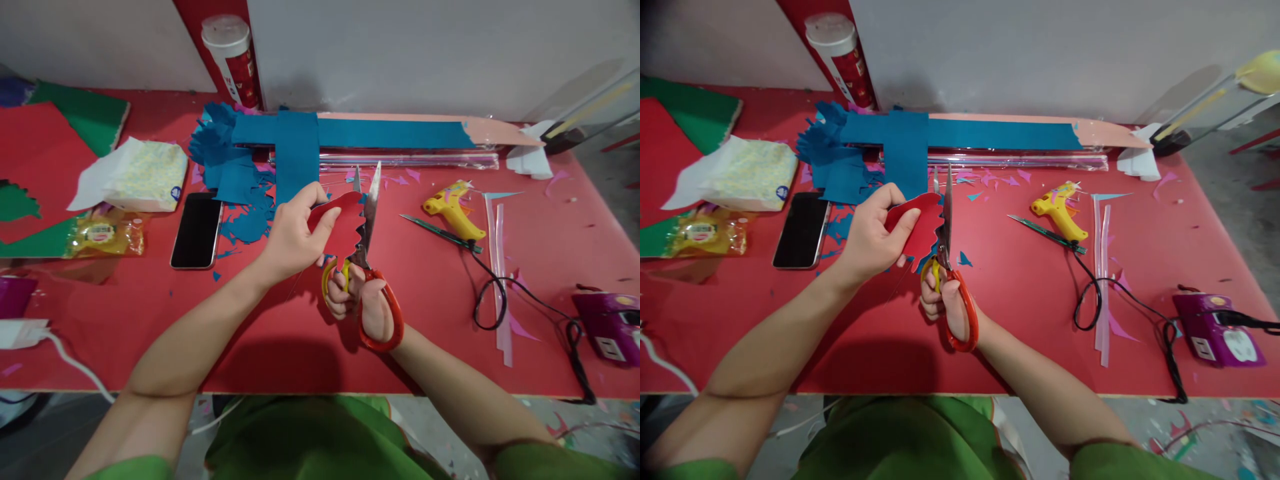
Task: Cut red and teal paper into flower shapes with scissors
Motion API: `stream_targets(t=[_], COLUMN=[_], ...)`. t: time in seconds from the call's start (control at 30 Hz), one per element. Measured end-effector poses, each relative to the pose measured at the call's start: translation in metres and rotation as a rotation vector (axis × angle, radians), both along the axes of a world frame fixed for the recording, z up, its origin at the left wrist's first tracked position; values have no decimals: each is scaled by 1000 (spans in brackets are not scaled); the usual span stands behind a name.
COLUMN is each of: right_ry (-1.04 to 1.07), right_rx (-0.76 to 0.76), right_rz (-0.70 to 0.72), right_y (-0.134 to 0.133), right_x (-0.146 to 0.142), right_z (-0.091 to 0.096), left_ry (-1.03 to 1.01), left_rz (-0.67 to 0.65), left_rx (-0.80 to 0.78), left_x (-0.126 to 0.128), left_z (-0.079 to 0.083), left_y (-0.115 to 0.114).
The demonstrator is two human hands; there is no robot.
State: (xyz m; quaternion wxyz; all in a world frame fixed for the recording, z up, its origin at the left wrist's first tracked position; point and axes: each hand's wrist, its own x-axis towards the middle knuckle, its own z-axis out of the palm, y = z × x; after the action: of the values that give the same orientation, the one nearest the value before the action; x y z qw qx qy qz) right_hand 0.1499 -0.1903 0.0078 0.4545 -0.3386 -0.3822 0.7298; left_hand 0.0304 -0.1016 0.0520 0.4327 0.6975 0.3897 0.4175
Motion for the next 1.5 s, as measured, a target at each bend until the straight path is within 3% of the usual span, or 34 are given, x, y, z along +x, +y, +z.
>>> stream_targets(t=[0.6, 1.5], right_ry=[27, -26], right_rx=[18, 74], right_rz=[-13, -25], right_y=[0, 0], right_x=[0, 0], right_z=[-2, -3], left_ry=[-39, 38], left_rz=[-7, -23], left_rx=[-57, 28], left_x=[2, -6], left_z=[-2, 4], left_y=[1, 5])
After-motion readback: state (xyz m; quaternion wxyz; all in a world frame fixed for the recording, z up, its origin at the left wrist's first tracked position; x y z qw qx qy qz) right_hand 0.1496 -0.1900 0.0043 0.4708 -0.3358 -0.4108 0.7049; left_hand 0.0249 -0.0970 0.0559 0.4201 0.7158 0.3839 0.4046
